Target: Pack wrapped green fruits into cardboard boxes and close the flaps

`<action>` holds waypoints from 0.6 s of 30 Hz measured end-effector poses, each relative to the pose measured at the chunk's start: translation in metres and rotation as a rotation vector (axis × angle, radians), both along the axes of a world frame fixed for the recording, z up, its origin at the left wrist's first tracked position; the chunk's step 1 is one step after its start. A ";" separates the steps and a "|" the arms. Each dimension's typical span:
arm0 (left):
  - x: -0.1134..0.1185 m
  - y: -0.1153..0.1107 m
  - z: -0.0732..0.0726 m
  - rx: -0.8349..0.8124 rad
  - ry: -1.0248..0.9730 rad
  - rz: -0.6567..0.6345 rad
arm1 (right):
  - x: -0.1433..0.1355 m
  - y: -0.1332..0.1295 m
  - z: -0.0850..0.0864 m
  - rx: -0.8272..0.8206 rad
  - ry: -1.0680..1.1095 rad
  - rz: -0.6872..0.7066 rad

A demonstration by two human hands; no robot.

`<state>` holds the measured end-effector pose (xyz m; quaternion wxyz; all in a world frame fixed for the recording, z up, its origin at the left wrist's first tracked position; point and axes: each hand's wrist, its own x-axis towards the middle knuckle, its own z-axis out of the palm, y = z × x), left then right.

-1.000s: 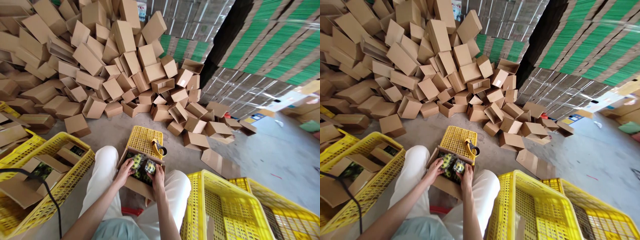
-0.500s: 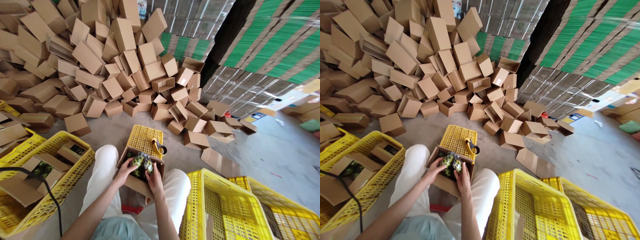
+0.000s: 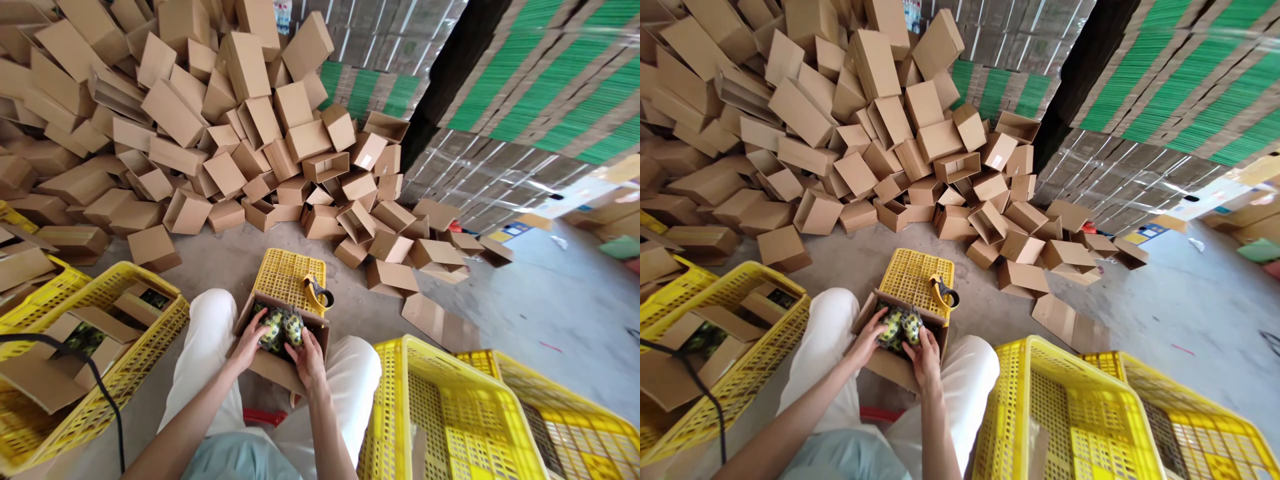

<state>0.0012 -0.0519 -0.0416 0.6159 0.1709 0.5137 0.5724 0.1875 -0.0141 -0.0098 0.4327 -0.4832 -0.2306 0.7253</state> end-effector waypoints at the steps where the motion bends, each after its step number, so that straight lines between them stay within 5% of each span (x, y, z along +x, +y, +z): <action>1: 0.000 0.000 0.001 0.013 0.014 -0.005 | -0.001 0.000 0.000 -0.012 0.009 -0.003; 5: -0.001 0.001 0.002 0.043 0.153 -0.018 | -0.002 0.001 -0.002 -0.006 -0.037 0.024; 10: 0.001 0.000 -0.004 -0.014 0.108 -0.204 | 0.004 0.003 -0.013 -0.021 -0.131 0.027; 14: 0.002 0.002 -0.017 -0.023 0.134 -0.026 | 0.010 0.005 -0.017 -0.062 -0.110 -0.066; 18: -0.010 0.015 -0.027 -0.173 0.549 0.001 | 0.012 0.009 -0.015 -0.023 -0.051 -0.034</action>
